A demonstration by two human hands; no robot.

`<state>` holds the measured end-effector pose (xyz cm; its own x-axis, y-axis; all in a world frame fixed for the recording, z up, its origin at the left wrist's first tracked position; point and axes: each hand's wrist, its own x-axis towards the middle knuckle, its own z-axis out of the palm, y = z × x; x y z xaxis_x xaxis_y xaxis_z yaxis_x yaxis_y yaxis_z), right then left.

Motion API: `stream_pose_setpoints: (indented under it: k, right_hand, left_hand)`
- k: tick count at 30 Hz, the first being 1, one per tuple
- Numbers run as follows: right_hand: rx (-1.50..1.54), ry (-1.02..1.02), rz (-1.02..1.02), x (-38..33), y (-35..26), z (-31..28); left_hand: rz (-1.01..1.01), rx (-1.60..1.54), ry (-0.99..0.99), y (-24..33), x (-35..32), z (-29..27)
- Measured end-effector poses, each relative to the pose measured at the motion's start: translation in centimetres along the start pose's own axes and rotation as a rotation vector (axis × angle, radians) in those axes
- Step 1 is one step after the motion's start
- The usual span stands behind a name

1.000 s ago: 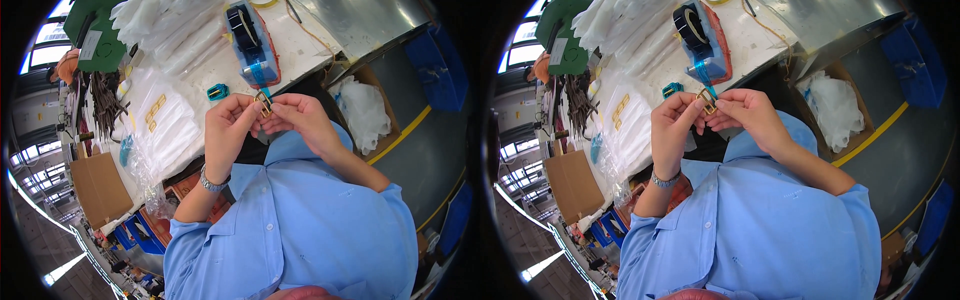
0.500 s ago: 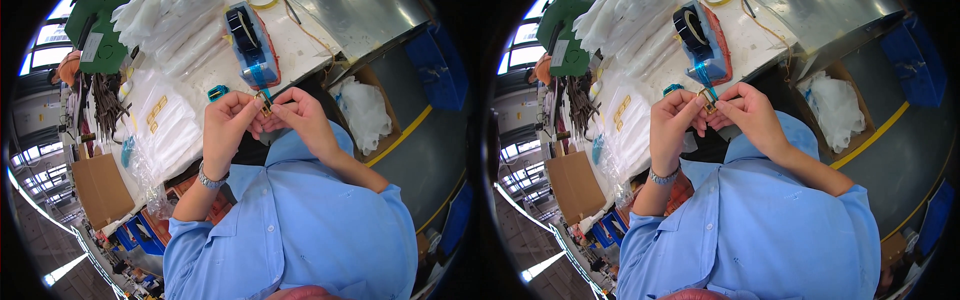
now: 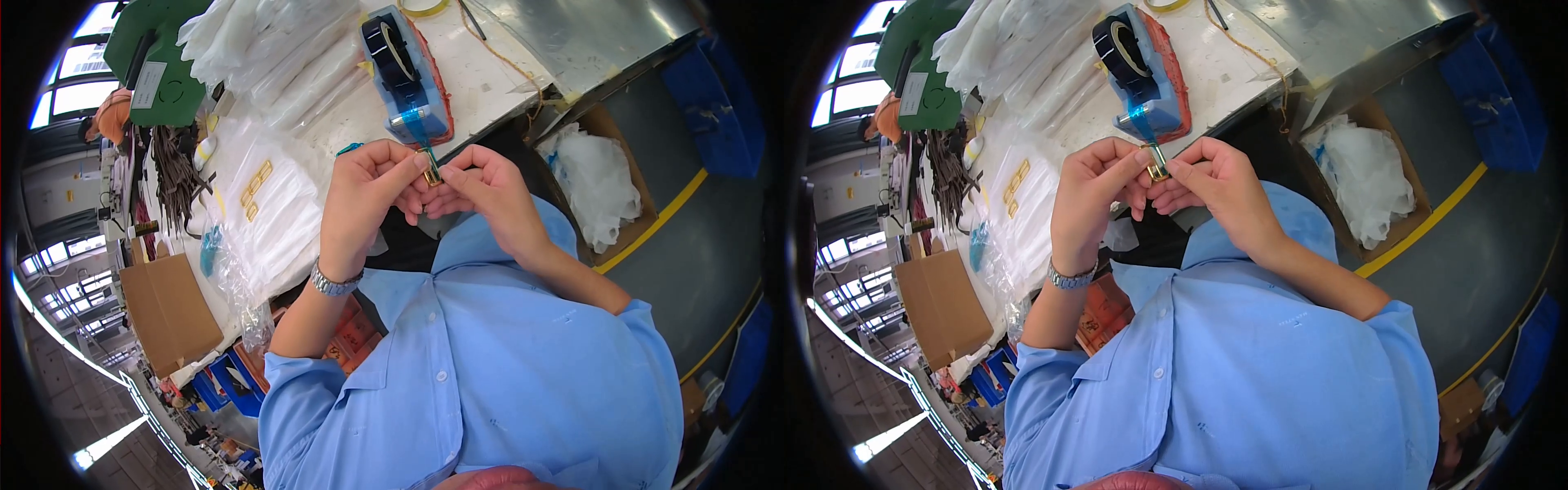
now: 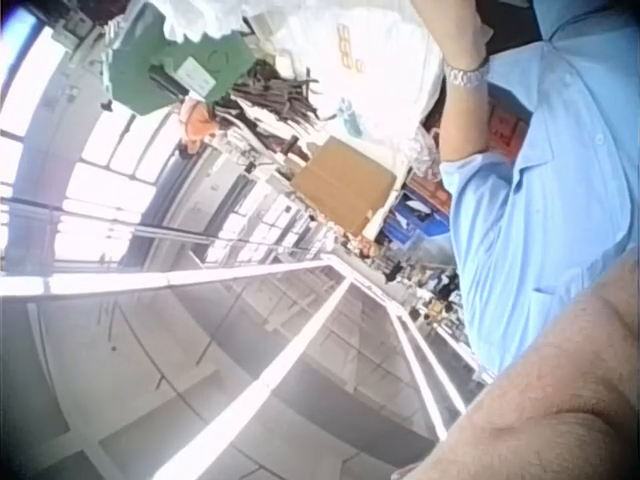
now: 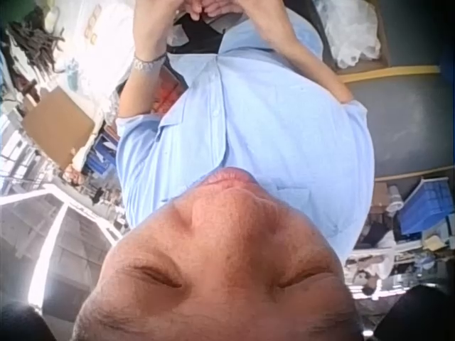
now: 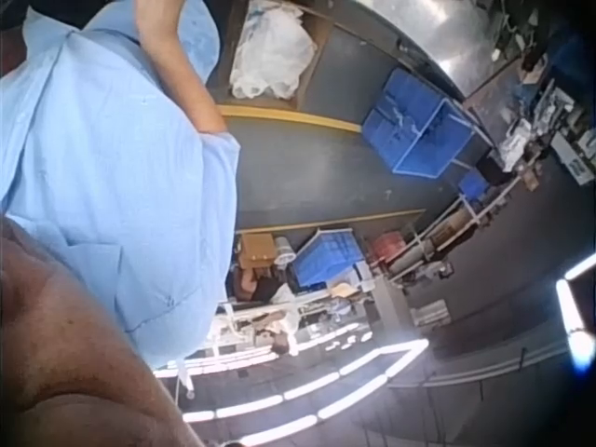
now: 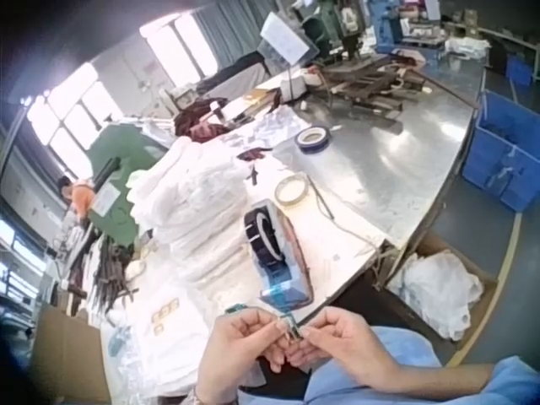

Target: Applying protective blue adhesive tape to gold-colored metal buckles at a workshop table.

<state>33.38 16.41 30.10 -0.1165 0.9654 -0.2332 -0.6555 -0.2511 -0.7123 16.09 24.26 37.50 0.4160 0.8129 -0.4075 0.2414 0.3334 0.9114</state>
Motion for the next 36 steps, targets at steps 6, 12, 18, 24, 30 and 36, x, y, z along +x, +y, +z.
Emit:
stream_pose_setpoints:
  k: [6, 12, 18, 24, 30, 36]
  right_hand:
    - [0.178, -0.071, 0.178, 0.8, 0.7, -1.3]
    - [0.209, -0.106, 0.282, 1.1, -0.1, -1.6]
    - [0.182, -0.054, 0.321, 0.6, -0.8, -1.1]
    - [0.230, -0.081, 0.330, 0.5, -0.7, -1.0]
    - [0.238, -0.060, 0.365, 0.0, -1.1, -0.9]
    - [0.407, 0.098, 0.464, -1.2, -1.6, 0.6]
  left_hand:
    - [-0.043, -0.027, -0.043, -0.1, 0.6, -0.4]
    - [-0.022, -0.041, -0.065, -0.4, 1.0, -0.5]
    - [0.064, -0.022, 0.046, -4.1, 0.3, -1.5]
    - [0.013, -0.468, -0.065, -6.7, 1.1, 0.4]
    - [-0.020, -0.739, -0.171, -7.6, 1.6, 1.0]
    - [-0.115, -0.828, -0.069, -7.4, 0.7, 2.5]
